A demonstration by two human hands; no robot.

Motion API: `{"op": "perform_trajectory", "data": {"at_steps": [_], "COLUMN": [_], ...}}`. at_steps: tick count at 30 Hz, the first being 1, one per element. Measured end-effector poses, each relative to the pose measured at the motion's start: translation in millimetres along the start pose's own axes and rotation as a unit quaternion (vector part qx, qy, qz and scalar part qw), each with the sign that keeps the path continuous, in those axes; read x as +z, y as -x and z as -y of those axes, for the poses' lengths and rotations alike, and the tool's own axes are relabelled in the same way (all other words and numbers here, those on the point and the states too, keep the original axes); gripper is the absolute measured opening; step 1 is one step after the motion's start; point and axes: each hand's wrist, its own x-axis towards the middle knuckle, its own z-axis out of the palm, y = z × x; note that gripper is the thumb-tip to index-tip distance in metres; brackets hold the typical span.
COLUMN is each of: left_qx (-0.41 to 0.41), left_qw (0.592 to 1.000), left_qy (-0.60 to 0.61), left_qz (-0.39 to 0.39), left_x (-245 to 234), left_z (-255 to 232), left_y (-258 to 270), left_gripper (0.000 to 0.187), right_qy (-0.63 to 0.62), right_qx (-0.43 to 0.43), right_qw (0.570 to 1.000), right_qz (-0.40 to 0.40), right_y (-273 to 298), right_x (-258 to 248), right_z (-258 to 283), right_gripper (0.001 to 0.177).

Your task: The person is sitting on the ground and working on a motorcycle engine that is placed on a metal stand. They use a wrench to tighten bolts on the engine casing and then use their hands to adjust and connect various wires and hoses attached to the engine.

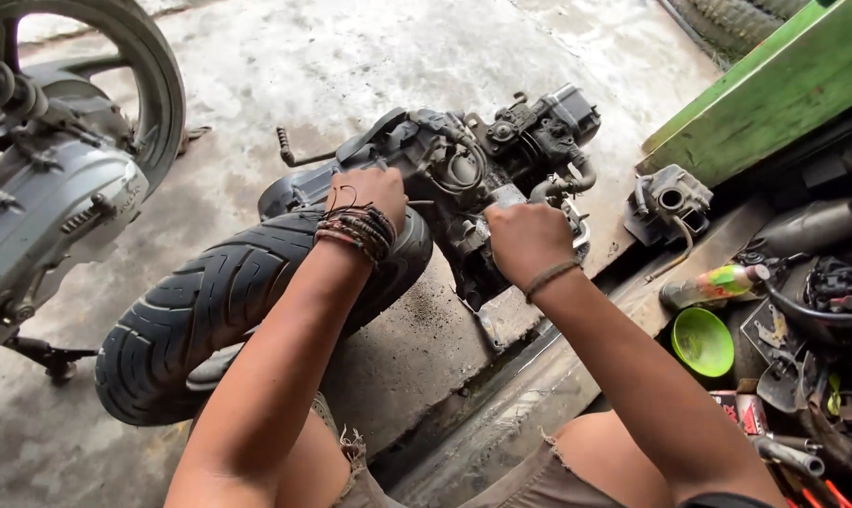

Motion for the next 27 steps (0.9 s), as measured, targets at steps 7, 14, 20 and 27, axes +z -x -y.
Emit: {"op": "perform_trajectory", "data": {"at_steps": [7,14,20,27], "left_qx": [-0.009,-0.006,-0.019,-0.002], "left_qw": [1.0,1.0,0.999,1.0], "left_qy": [0.016,0.013,0.026,0.002], "left_qz": [-0.01,-0.007,-0.016,-0.008], "left_x": [0,1,10,15], "left_z": [-1,-1,0,0], "left_y": [-6,-9,-11,-19], "left_gripper": [0.033,0.035,0.033,0.033], "right_qy": [0.007,-0.011,0.021,0.059], "right_qx": [-0.004,0.003,-0.008,-0.04], "right_qw": [1.0,0.999,0.997,0.994], "right_qz": [0.003,0.031,0.072,0.082], "right_y": [-14,-20,-33,-45], "right_x": [1,-8,-24,-51], "right_z": [-8,-4,0,10], "right_gripper": [0.012,0.016,0.021,0.022]}}
